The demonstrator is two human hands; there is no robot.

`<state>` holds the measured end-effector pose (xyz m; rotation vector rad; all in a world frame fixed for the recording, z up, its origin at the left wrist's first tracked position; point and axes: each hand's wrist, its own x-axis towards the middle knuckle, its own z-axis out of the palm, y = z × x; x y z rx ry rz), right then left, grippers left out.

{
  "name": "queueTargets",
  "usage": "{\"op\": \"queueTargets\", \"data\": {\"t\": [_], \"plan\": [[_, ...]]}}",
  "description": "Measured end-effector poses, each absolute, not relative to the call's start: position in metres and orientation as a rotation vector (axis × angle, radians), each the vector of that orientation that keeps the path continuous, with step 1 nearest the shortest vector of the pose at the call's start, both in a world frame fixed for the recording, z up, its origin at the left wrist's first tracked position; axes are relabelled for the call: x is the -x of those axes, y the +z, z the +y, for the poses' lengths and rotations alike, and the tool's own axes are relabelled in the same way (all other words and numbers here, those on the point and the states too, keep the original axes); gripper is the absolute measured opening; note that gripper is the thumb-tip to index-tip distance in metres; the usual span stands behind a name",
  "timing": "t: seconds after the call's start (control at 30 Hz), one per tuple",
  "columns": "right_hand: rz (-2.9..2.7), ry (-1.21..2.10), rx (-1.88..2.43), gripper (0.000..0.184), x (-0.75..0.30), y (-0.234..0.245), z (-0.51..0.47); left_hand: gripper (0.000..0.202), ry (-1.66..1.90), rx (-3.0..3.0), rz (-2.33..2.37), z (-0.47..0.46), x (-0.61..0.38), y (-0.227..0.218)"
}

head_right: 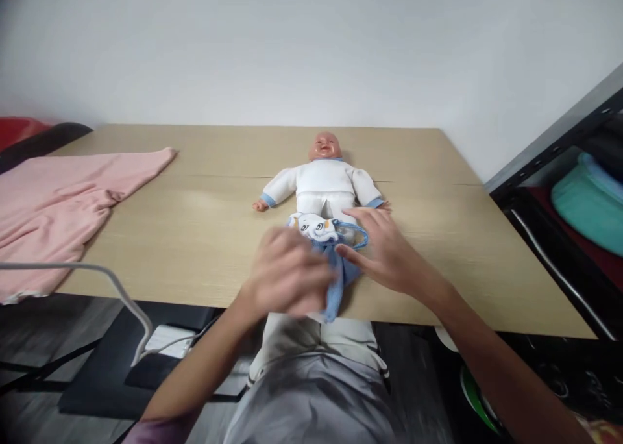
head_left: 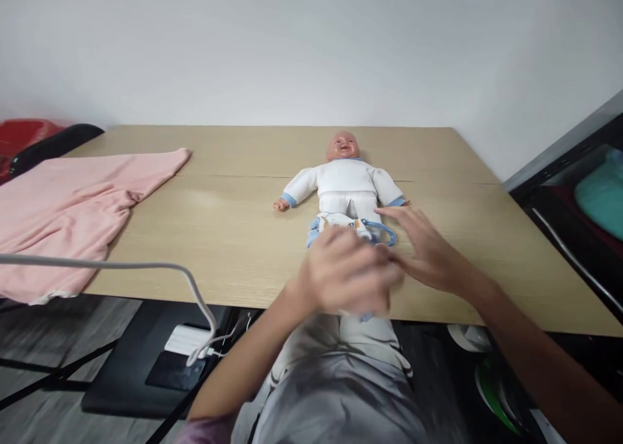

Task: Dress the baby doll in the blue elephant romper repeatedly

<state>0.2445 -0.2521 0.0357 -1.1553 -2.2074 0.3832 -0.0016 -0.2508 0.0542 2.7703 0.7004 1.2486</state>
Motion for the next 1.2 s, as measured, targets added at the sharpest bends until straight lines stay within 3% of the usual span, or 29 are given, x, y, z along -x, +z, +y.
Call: {"op": "queueTargets", "data": {"t": [0.1,0.3,0.4,0.53,0.73,0.93,1.1,1.2], "plan": [[-2.253,0.507,1.123,0.069,-0.236,0.010,-0.219,0.024,1.262,-2.521,0.614,-0.188,-0.023,0.073],[-2.305,0.687,1.307,0.042,-0.234,0.000,-0.206,0.058,0.027,-2.352,0.826,-0.099,-0.021,0.079],[-2.248,0.838,1.238,0.028,-0.238,0.004,-0.205,0.063,-0.304,-2.230,0.692,-0.093,-0.004,0.064],[-2.029,1.196,1.058,0.021,-0.243,0.006,-0.199,0.056,-0.185,-2.085,0.442,-0.102,0.008,0.051],[-1.897,1.653,0.992,0.046,-0.260,-0.003,-0.179,0.041,0.081,-1.901,0.426,-0.110,0.013,0.031],[-2.078,1.775,0.972,0.047,-0.277,-0.010,-0.171,0.040,0.099,-1.876,0.466,-0.114,0.014,0.027],[-1.718,1.664,0.990,0.058,-0.278,-0.023,-0.182,0.041,-0.008,-1.732,0.275,-0.108,0.015,0.012],[-1.612,1.676,1.155,0.061,-0.277,-0.023,-0.189,0.039,0.093,-1.680,0.413,-0.106,0.016,0.001]]}}
